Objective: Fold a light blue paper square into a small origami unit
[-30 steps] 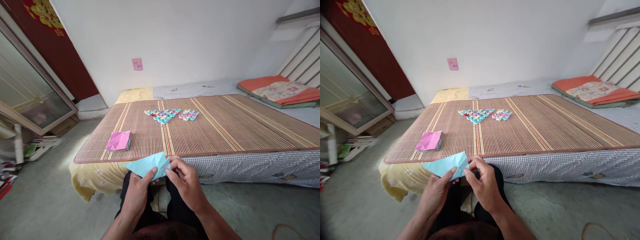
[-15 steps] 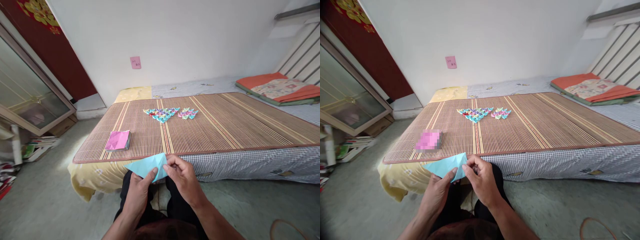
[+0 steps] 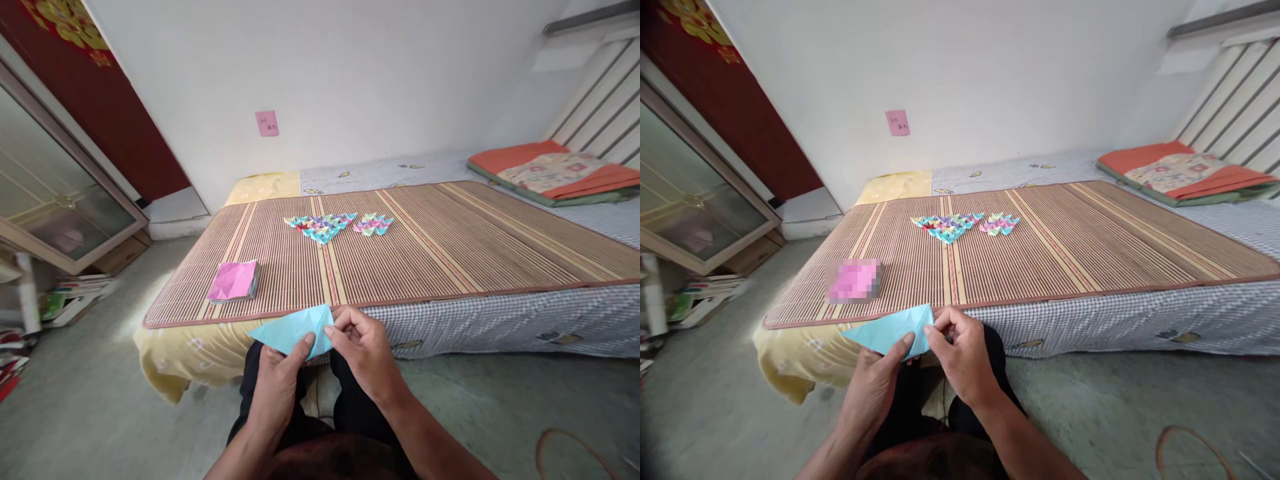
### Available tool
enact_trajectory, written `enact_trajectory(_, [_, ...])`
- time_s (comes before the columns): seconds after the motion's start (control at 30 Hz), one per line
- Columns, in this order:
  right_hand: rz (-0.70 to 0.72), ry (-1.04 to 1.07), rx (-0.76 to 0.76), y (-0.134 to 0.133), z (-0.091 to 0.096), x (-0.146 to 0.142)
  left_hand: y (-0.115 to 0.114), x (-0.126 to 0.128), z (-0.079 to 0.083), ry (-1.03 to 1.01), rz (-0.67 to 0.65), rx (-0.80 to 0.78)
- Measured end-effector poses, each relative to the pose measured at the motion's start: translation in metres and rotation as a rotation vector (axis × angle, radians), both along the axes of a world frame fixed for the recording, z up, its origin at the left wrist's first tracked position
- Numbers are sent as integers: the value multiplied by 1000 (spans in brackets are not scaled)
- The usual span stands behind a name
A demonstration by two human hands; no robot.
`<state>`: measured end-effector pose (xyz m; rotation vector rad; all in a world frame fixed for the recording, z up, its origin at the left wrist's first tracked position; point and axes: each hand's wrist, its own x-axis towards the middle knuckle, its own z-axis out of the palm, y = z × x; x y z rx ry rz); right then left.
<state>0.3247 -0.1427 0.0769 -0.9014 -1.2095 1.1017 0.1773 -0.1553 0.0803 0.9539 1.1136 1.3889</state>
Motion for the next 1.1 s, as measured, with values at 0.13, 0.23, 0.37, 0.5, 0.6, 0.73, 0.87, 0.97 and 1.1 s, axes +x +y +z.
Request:
enact_trajectory(0.13, [-39,-96,17,-2,1,-1,0,2,-3,-65,75,-5])
enact_trajectory(0.23, [-57,-146,21,-3,2,-2,0,3,-3,-68,63,-11])
enact_trajectory(0.37, [-73,-165,8,-4,2,-2,-1,4,1,-14,81,6])
enact_trajectory(0.5, [-69,-157,8,-4,2,-3,-1,5,9,27,119,9])
enact_trajectory(0.6, [-63,-146,3,-4,3,-4,-1,5,13,33,126,-4])
enact_trajectory(0.73, [-61,-139,-3,-4,4,-3,-3,4,15,32,121,-11])
enact_trajectory(0.87, [-50,-137,-25,-6,3,-2,-4,3,13,34,108,-9])
enact_trajectory(0.97, [-53,-135,-17,-7,3,-2,-4,3,14,54,127,-24])
enact_trajectory(1.1, [-63,-148,3,-7,3,-2,-3,3,11,-2,91,-21])
